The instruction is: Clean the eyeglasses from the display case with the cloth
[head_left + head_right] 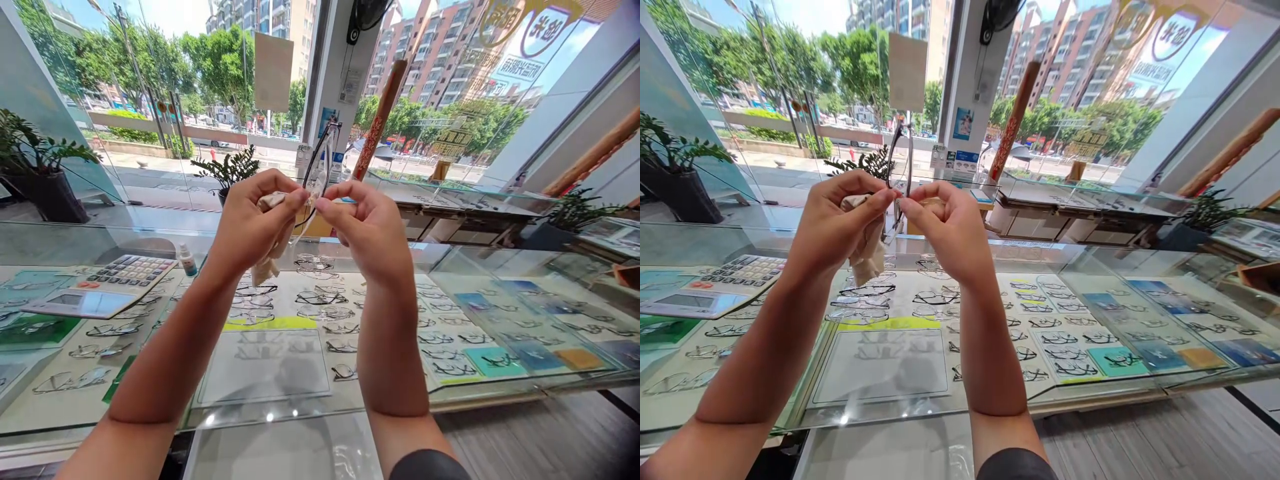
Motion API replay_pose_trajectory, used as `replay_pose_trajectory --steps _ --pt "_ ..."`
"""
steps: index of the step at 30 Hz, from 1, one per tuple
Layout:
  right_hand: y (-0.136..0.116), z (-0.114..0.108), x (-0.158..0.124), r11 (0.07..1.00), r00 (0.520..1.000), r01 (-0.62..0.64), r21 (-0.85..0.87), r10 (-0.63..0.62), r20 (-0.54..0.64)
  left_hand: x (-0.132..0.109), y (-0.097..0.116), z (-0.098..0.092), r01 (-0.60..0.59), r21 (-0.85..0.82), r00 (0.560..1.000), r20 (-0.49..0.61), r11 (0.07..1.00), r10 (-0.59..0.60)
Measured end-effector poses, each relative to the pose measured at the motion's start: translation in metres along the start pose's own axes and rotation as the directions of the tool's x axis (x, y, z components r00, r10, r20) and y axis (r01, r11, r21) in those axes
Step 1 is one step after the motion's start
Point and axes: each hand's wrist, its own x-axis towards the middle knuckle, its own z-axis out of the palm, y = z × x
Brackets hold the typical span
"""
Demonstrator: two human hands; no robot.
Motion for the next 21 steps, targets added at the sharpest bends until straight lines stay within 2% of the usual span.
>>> replay_pose_trajectory --steps 5,15,18,21 --pt "-0.0004 0.0043 0.0007 0.999 0.999 0.020 0.034 -0.021 0.032 0.0016 0.0034 -0.0058 -0.050 0.000 0.999 -0.002 0.999 0.050" --pt "0.0045 0.0036 0.0006 0.998 0.996 0.060 -0.002 -0.060 -0.061 0.0036 0.0080 -0.0100 -0.057 -0.003 0.997 0.057 0.998 0.057" --pt "0.0058 0.0038 0.0010 0.998 0.994 0.066 -0.016 -0.068 -0.087 0.0043 0.0055 -0.0087 -0.061 0.016 0.997 0.045 0.998 0.060" --pt "0.0072 0.0041 0.0009 0.996 0.989 0.085 -0.018 -0.087 -0.124 0.0051 0.0014 -0.0052 -0.026 -0.049 1.000 0.015 0.998 0.027"
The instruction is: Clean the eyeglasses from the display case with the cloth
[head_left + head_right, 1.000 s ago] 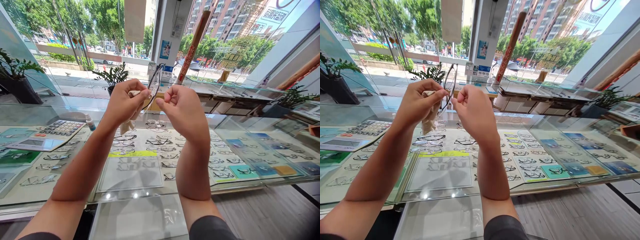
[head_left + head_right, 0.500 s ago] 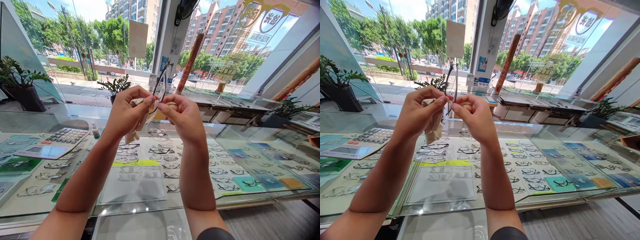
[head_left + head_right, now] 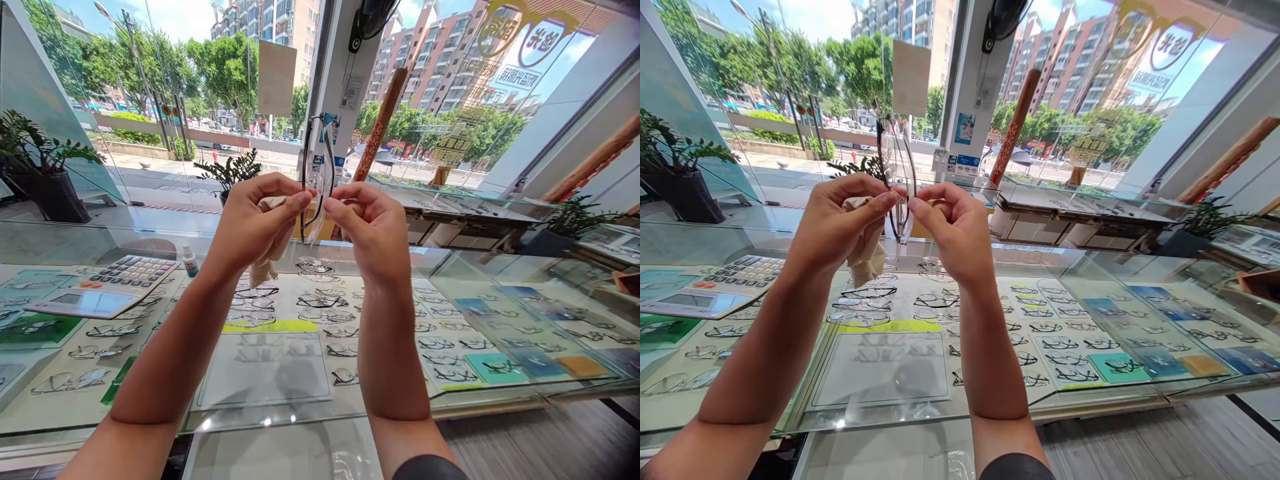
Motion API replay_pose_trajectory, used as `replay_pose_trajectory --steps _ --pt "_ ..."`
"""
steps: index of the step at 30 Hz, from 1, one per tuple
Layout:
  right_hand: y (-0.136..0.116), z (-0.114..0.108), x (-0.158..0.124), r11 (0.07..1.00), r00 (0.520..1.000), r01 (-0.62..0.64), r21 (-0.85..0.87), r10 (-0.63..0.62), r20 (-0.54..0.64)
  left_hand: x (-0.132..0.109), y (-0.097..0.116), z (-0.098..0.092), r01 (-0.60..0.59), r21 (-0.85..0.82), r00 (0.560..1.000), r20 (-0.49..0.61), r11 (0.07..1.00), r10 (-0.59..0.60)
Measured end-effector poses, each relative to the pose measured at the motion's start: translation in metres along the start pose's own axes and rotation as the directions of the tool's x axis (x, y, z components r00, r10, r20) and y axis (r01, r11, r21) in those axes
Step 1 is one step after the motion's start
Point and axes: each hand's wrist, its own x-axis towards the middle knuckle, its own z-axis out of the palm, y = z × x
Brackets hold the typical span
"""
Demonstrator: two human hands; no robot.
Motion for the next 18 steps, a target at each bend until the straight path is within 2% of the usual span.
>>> replay_pose_trajectory --steps 5,11,14,18 --pt "0.008 -0.002 0.004 0.994 0.994 0.071 0.083 -0.064 -0.088 0.005 -0.012 0.005 0.092 -0.305 0.991 -0.068 0.948 -0.118" --pt "0.018 -0.002 0.008 0.972 0.965 0.216 0.089 -0.199 -0.172 0.016 -0.035 0.006 0.142 -0.633 0.956 -0.113 0.761 -0.272" --pt "0.015 0.003 0.003 0.966 0.954 0.254 0.050 -0.242 -0.178 0.019 -0.042 0.005 0.174 -0.679 0.952 -0.068 0.713 -0.298" --pt "0.006 0.004 -0.006 0.967 0.964 0.256 -0.009 -0.255 -0.079 0.022 -0.043 -0.002 0.220 -0.621 0.957 -0.014 0.752 -0.291"
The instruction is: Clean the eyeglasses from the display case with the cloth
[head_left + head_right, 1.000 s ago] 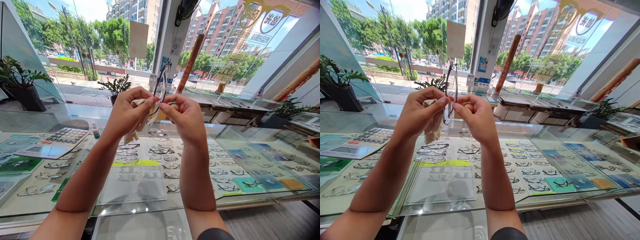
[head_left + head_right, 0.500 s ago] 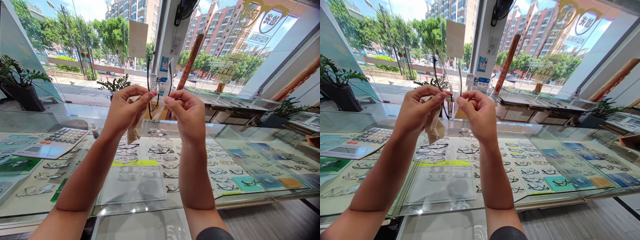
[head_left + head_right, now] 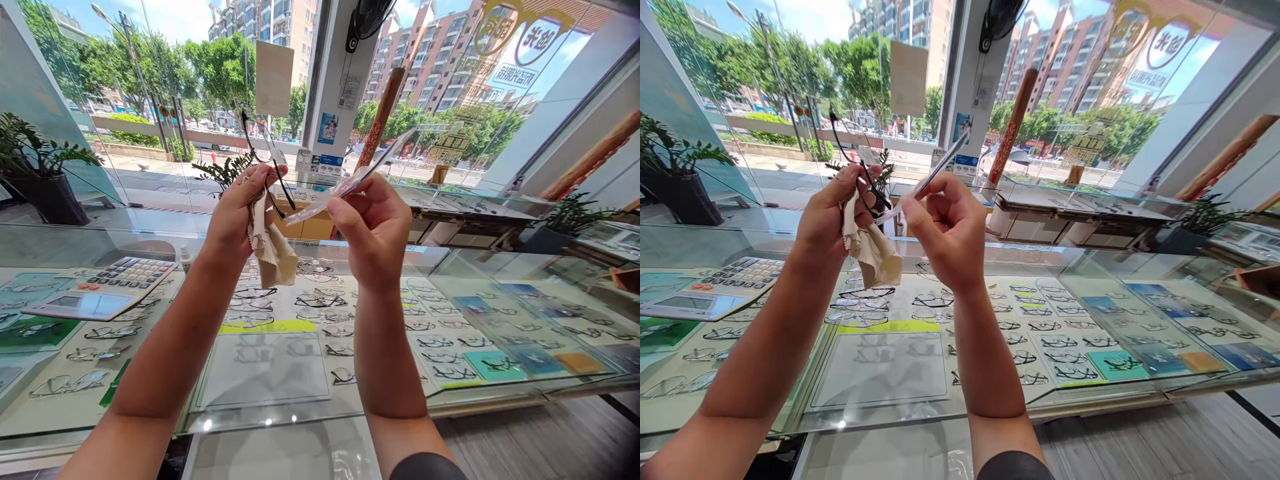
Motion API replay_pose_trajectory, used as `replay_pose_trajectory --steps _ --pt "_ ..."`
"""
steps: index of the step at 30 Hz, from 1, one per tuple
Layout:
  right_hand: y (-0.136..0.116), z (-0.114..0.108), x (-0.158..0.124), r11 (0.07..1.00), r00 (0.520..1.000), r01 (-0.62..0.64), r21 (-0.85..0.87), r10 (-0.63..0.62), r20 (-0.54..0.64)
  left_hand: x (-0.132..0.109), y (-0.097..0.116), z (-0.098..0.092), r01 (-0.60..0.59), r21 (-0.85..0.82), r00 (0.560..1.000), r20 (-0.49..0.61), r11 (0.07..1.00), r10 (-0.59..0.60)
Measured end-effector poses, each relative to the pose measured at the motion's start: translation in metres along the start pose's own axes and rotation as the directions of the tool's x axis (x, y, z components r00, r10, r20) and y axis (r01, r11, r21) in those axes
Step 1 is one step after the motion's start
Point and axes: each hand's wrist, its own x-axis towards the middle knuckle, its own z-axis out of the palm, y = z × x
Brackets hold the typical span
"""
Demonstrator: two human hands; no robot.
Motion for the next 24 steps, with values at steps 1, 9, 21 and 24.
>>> replay_pose_trajectory --steps 1,9,21,24 --pt "-0.002 -0.001 0.000 1.000 0.999 -0.003 -0.011 0.003 0.049 0.000 0.002 -0.002 0.007 0.030 1.000 0.003 1.000 -0.007" --pt "-0.003 -0.004 0.006 0.995 0.991 -0.096 0.000 0.096 0.093 -0.006 0.016 -0.012 0.076 0.181 0.971 0.212 0.981 -0.114" --pt "0.001 -0.006 0.013 0.966 0.950 -0.239 0.093 0.213 0.229 -0.009 0.017 -0.005 0.099 0.163 0.922 0.357 0.982 -0.152" --pt "0.002 -0.005 0.012 0.960 0.938 -0.259 0.103 0.225 0.264 -0.010 0.016 -0.002 0.106 0.145 0.919 0.363 0.984 -0.152"
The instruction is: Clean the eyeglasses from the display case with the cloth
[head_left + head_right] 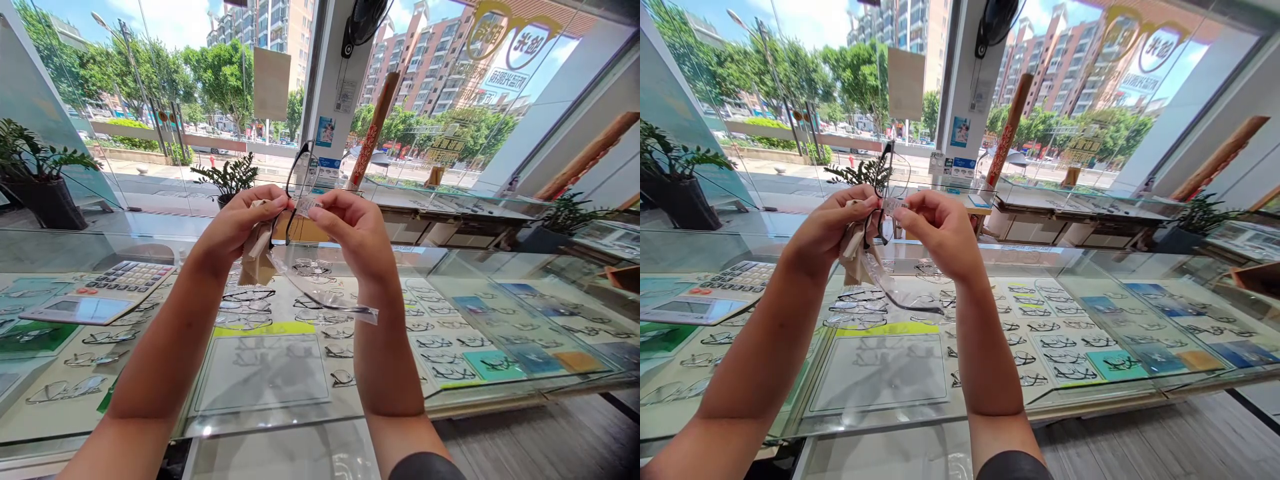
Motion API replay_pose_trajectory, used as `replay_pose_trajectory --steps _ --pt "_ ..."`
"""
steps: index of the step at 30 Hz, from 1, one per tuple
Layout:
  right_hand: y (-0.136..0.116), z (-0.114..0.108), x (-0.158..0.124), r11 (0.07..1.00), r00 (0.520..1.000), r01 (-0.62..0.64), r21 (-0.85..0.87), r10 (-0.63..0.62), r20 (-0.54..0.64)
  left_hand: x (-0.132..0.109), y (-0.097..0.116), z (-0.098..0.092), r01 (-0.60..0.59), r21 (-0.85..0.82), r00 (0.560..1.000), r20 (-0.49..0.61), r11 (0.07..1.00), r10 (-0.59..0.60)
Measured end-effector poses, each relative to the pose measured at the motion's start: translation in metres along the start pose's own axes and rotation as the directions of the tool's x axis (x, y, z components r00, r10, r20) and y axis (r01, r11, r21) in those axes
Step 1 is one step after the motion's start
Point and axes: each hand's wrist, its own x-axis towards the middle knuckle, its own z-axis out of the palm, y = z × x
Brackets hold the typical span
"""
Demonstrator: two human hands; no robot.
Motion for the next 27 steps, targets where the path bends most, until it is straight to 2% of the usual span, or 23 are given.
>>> replay_pose_trajectory --steps 6,17,22,27 --pt "0.003 -0.001 -0.001 1.000 0.999 -0.010 0.013 0.009 0.044 0.000 0.001 0.000 -0.044 0.035 0.999 0.016 0.998 0.043" --pt "-0.006 -0.004 -0.001 1.000 0.999 0.011 -0.001 -0.011 0.048 -0.001 0.004 -0.018 -0.118 0.302 0.991 -0.028 0.946 0.132" --pt "-0.007 -0.012 -0.002 0.992 0.999 -0.027 0.127 0.024 0.025 -0.005 0.011 -0.032 -0.135 0.419 0.988 -0.016 0.898 0.156" --pt "-0.011 -0.021 -0.003 0.970 0.994 -0.042 0.239 0.016 0.109 -0.007 0.016 -0.038 -0.108 0.471 0.994 0.043 0.876 0.099"
